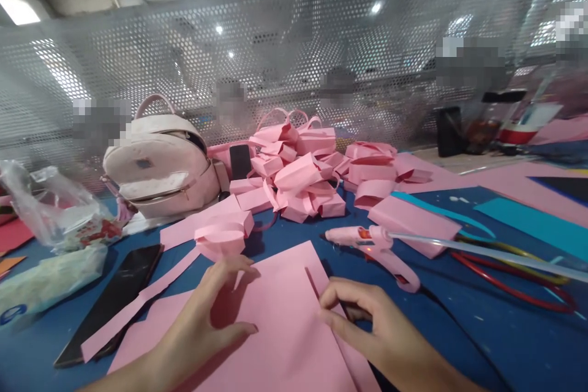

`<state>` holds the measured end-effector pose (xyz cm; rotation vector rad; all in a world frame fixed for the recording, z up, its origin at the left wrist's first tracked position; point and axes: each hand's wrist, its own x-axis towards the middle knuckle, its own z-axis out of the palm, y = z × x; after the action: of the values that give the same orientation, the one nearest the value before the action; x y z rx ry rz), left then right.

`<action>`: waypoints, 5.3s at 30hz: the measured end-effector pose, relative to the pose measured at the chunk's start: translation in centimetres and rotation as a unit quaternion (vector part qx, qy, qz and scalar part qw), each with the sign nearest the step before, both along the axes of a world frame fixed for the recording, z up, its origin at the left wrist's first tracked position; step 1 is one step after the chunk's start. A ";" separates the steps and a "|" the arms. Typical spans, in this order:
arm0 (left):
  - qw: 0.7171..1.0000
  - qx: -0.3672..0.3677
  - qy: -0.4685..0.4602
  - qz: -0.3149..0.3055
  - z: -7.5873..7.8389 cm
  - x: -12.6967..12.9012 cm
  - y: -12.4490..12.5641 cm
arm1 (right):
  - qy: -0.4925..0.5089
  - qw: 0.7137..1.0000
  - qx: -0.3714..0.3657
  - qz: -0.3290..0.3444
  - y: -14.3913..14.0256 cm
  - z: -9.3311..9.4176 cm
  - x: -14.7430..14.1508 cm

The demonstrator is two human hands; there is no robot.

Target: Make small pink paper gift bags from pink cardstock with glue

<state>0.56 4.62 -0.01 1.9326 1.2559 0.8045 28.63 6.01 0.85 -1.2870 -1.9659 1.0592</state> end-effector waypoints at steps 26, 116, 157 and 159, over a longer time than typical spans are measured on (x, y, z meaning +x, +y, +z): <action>0.990 -0.046 -0.119 0.059 0.2 0.2 0.6 | 0.040 0.999 0.024 0.008 -0.4 0.0 0.1; 0.977 0.189 -0.072 -0.065 -0.4 -0.5 -0.1 | -0.007 0.970 0.209 0.124 -1.3 0.4 0.4; 0.729 0.610 0.130 -0.282 2.3 0.0 -2.6 | -0.012 0.945 0.269 0.187 -2.3 1.8 0.4; 0.725 0.616 0.141 -0.273 2.4 0.0 -2.6 | -0.023 0.917 0.332 0.218 -2.6 2.1 0.4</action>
<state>0.59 1.97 2.39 3.3320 0.0182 1.1633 29.04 3.43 2.96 -0.5195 -2.4121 0.4447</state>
